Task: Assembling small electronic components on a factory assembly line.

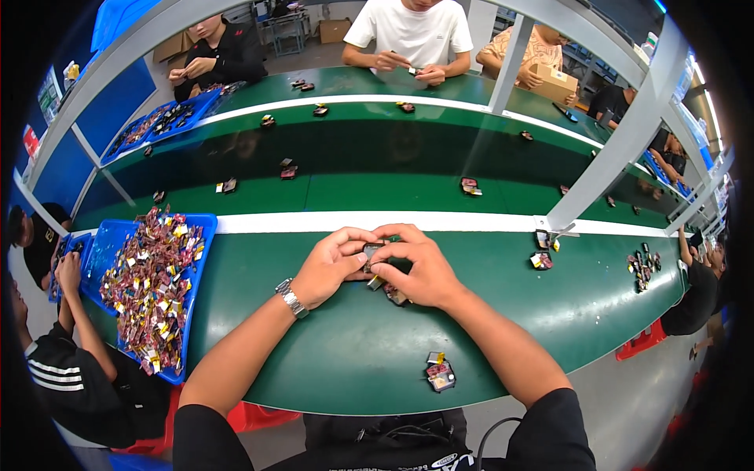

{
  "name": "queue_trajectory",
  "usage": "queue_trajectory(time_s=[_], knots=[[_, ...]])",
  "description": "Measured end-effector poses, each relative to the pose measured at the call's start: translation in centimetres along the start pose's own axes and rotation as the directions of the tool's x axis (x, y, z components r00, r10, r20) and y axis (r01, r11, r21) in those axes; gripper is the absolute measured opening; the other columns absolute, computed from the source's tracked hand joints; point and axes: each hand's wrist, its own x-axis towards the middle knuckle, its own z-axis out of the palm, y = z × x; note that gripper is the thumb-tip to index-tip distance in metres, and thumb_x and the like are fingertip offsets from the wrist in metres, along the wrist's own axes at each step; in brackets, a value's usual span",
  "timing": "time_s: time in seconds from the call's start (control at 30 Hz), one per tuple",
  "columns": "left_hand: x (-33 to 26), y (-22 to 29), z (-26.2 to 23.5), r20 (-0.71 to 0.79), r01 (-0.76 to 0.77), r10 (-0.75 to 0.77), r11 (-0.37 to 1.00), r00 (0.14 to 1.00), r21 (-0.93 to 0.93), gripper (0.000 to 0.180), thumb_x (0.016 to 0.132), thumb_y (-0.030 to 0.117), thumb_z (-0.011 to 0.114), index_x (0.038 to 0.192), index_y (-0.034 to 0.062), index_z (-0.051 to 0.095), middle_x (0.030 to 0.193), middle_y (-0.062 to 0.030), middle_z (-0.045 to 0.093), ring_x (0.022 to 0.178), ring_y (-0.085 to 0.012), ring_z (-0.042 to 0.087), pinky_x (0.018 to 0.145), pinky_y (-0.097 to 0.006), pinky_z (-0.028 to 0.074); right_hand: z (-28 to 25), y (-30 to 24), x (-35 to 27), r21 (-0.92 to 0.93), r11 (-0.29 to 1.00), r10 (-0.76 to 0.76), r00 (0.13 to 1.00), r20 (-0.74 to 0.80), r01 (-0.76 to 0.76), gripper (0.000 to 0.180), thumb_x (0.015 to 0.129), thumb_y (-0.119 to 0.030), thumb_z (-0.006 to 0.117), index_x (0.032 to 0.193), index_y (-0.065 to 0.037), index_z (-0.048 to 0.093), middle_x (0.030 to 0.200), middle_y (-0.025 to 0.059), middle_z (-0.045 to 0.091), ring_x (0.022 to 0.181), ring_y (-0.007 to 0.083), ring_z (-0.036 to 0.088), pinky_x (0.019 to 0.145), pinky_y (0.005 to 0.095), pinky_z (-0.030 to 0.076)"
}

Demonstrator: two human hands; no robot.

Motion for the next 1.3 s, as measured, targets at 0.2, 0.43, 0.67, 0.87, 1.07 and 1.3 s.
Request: queue_trajectory(time_s=[0.2,0.43,0.67,0.87,1.07,1.3], knots=[[-0.2,0.1,-0.6,0.017,0.011,-0.011,0.999,1.0,-0.033,0.033,0.094,0.003,0.055,0.127,0.0059,0.049,0.13,-0.0095,0.057,0.111,-0.0153,0.062,0.09,-0.03,0.057,0.6,-0.1,0.1,-0.028,0.998,0.049,0.996,-0.071,-0.051,0.008,0.084,-0.013,0.07,0.09,-0.008,0.072,0.119,0.0049,0.061,0.113,0.0276,0.056,0.096,0.0399,0.046],[-0.2,0.2,-0.2,-0.013,0.001,-0.001,1.0,1.0,0.003,0.032,0.095,0.0,0.051,0.126,0.0057,0.05,0.132,-0.0082,0.056,0.112,-0.013,0.059,0.092,-0.029,0.055,0.7,-0.6,0.0,-0.059,0.998,0.032,0.998,-0.061,-0.036,0.01,0.083,-0.012,0.071,0.092,-0.009,0.073,0.12,0.0062,0.061,0.114,0.028,0.054,0.095,0.0393,0.047],[0.2,-0.5,-0.6,0.026,-0.026,0.03,0.986,0.999,-0.163,0.028,0.096,0.001,0.053,0.123,0.0062,0.049,0.134,-0.0144,0.056,0.116,-0.0198,0.061,0.093,-0.034,0.056,1.1,-0.9,0.0,-0.12,0.993,-0.04,0.987,-0.153,0.021,0.012,0.079,-0.007,0.072,0.091,-0.007,0.072,0.119,0.0066,0.062,0.114,0.0269,0.055,0.092,0.0373,0.05],[-0.1,-0.4,-0.8,0.078,-0.054,0.071,0.976,0.994,-0.209,0.027,0.097,0.001,0.051,0.123,0.0069,0.049,0.135,-0.0119,0.055,0.115,-0.0169,0.06,0.094,-0.033,0.055,1.2,-1.7,0.1,-0.197,0.973,-0.166,0.96,-0.224,0.122,0.016,0.076,-0.001,0.073,0.091,-0.006,0.073,0.117,0.008,0.063,0.11,0.0264,0.057,0.087,0.0362,0.052],[0.2,-0.9,-1.0,0.082,-0.057,0.079,0.968,0.994,-0.246,0.023,0.098,0.005,0.055,0.121,0.0078,0.05,0.136,-0.0159,0.055,0.12,-0.0202,0.058,0.096,-0.035,0.053,1.9,-1.6,0.0,-0.144,0.986,-0.124,0.959,-0.256,0.089,0.013,0.078,-0.003,0.071,0.09,-0.005,0.072,0.115,0.0072,0.063,0.11,0.026,0.057,0.086,0.0356,0.052],[0.1,-0.7,-1.0,0.087,-0.059,0.082,0.97,0.993,-0.237,0.022,0.099,0.008,0.054,0.12,0.0066,0.05,0.135,-0.0123,0.057,0.118,-0.0162,0.058,0.094,-0.032,0.051,2.0,-1.6,0.1,-0.069,0.996,-0.079,0.965,-0.25,0.064,0.012,0.08,-0.004,0.07,0.091,-0.005,0.073,0.117,0.0072,0.061,0.111,0.0255,0.056,0.086,0.0353,0.052]])
